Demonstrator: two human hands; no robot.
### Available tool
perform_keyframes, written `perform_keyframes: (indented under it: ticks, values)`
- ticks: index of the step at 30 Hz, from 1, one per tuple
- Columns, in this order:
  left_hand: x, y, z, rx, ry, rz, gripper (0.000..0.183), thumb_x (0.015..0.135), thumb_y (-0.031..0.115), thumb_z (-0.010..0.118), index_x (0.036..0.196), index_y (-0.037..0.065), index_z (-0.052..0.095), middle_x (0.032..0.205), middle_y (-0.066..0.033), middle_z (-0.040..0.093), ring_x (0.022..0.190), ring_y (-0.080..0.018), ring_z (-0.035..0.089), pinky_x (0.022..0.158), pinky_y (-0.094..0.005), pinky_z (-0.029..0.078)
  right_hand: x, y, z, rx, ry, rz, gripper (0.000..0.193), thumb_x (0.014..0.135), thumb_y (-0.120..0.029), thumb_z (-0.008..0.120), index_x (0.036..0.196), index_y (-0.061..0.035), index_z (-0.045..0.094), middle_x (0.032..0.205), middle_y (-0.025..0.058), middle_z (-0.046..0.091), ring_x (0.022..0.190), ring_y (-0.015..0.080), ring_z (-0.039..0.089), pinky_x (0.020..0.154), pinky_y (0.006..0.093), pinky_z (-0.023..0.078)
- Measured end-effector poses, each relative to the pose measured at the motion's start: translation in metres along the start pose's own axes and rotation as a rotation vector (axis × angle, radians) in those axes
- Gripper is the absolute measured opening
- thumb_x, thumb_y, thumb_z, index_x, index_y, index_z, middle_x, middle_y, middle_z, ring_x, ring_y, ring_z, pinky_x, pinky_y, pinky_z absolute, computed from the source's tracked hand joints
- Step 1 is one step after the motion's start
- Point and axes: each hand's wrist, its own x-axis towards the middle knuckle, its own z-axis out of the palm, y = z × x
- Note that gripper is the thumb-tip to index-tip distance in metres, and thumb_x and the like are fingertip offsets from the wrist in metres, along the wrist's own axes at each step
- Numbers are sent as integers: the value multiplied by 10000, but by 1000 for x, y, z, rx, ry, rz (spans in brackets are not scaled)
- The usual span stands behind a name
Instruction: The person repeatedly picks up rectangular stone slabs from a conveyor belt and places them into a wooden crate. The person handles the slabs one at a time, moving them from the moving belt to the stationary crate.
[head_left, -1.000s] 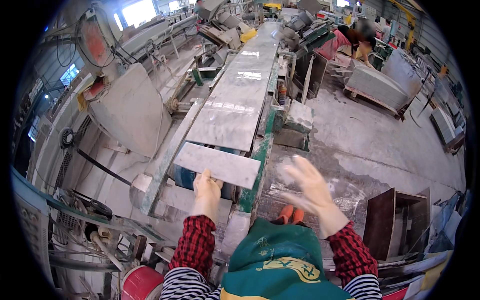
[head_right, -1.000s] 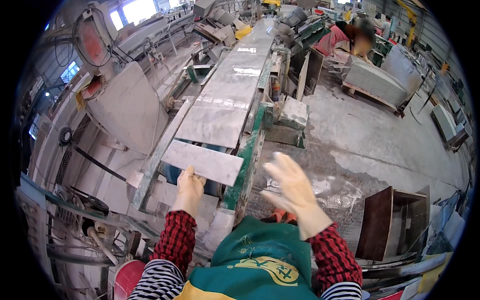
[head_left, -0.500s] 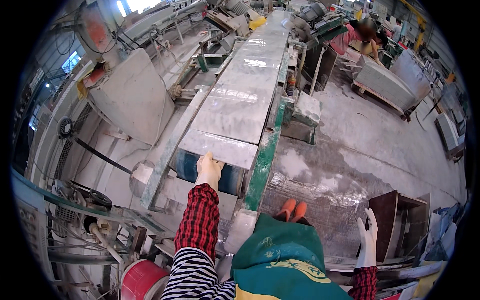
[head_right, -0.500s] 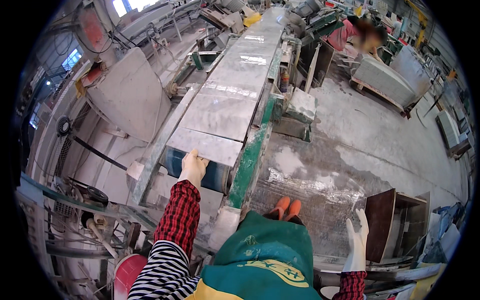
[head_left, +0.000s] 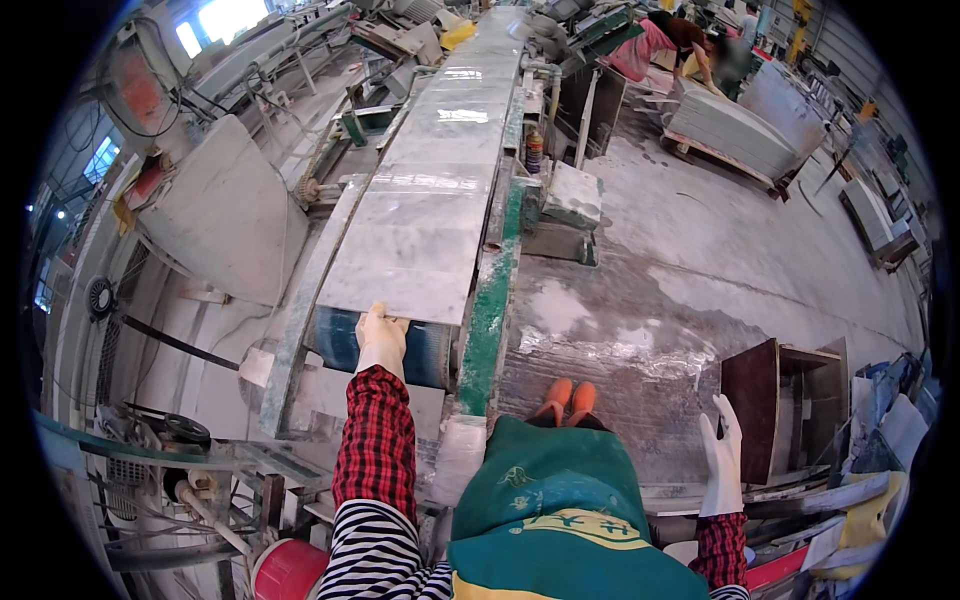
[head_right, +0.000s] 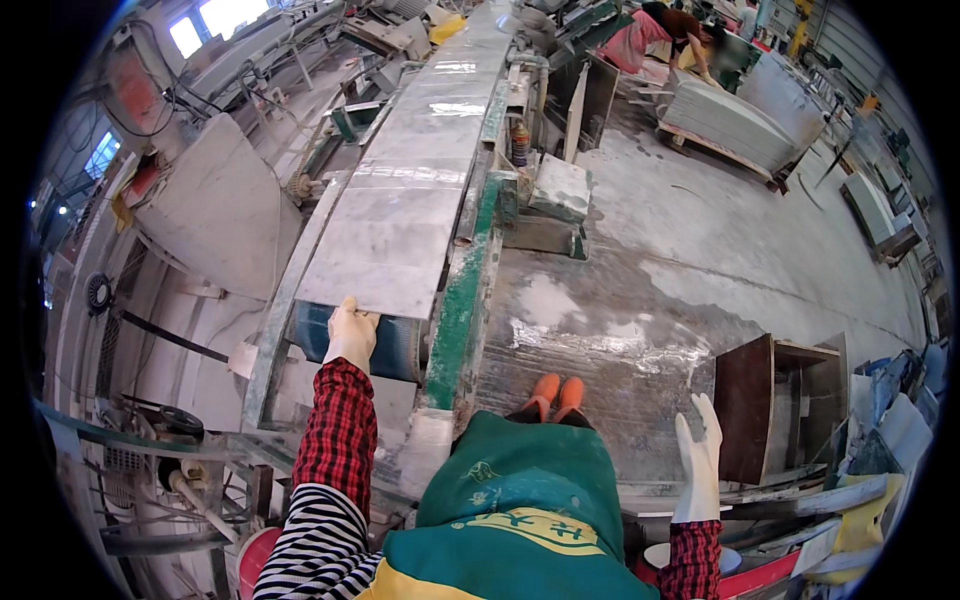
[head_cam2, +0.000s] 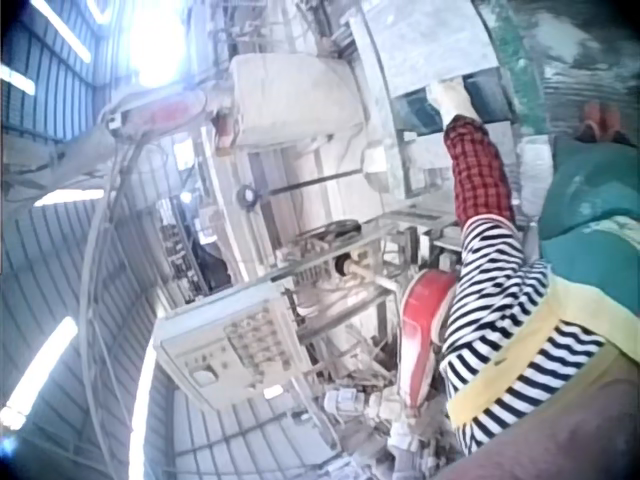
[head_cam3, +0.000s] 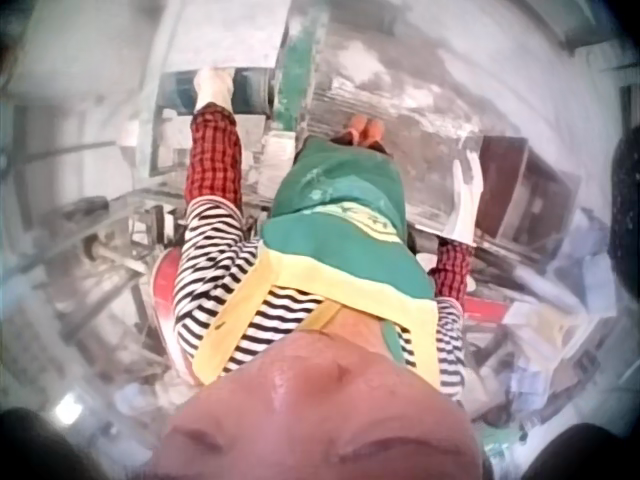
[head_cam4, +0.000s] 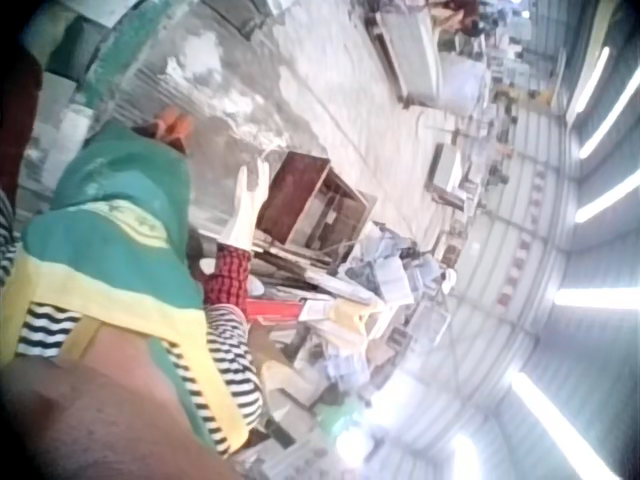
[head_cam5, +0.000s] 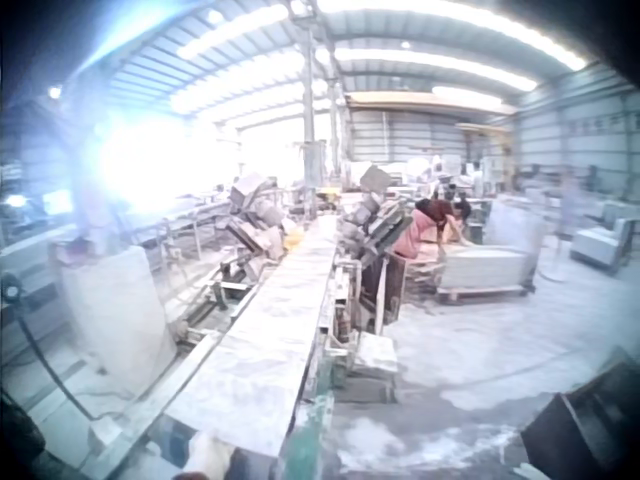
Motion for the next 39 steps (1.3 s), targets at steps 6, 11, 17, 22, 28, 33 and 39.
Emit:
perform_keyframes:
  ticks: [6,11,17,22,28,33,39]
  values:
    - [-1,-1,4,19,30,-5,270,1044,141,524,1213,-55,600,1217,-202,680,1132,-343,668,1001,-532,550,0,20,-7,65,44,51,487,933,-101,736,1400,-26,620,1548,177,520,1442,280,476,1199,374,337]
    - [12,-4,0,195,14,73,250,1037,126,534,1212,-50,566,1212,-212,641,1083,-370,673,895,-572,585,3,30,-9,80,63,68,480,949,-108,721,1408,-19,614,1551,187,514,1442,273,477,1198,371,339]
    - [38,-6,-19,384,29,122,246,1022,85,549,1226,-52,536,1237,-199,610,1024,-391,680,806,-600,605,7,30,-17,57,64,75,483,956,-108,714,1415,-4,604,1551,189,512,1451,273,469,1212,373,326]
    - [13,-1,13,144,132,39,229,1053,159,547,1100,-61,595,1006,-142,655,858,-250,647,648,-423,525,-1,25,-27,97,114,129,469,971,-100,699,1416,9,598,1545,192,517,1446,271,474,1213,367,326]
    - [3,9,12,131,-22,8,244,1059,141,536,1179,-70,552,1140,-184,646,966,-311,687,821,-463,610,-9,44,-32,104,129,143,476,973,-88,694,1422,24,583,1537,197,521,1445,268,476,1216,361,323]
    - [-34,37,12,744,-90,76,366,1056,304,594,1116,-56,583,1032,-141,677,875,-213,697,784,-310,612,-25,72,-32,154,146,225,462,973,-90,689,1405,37,587,1519,194,539,1443,263,478,1215,360,324]
    - [-19,50,8,593,-258,-83,348,1034,308,605,956,-31,634,852,-84,641,727,-165,616,703,-282,570,-44,118,-48,84,190,270,444,960,-81,687,1378,45,606,1412,185,629,1358,248,557,1171,348,377]
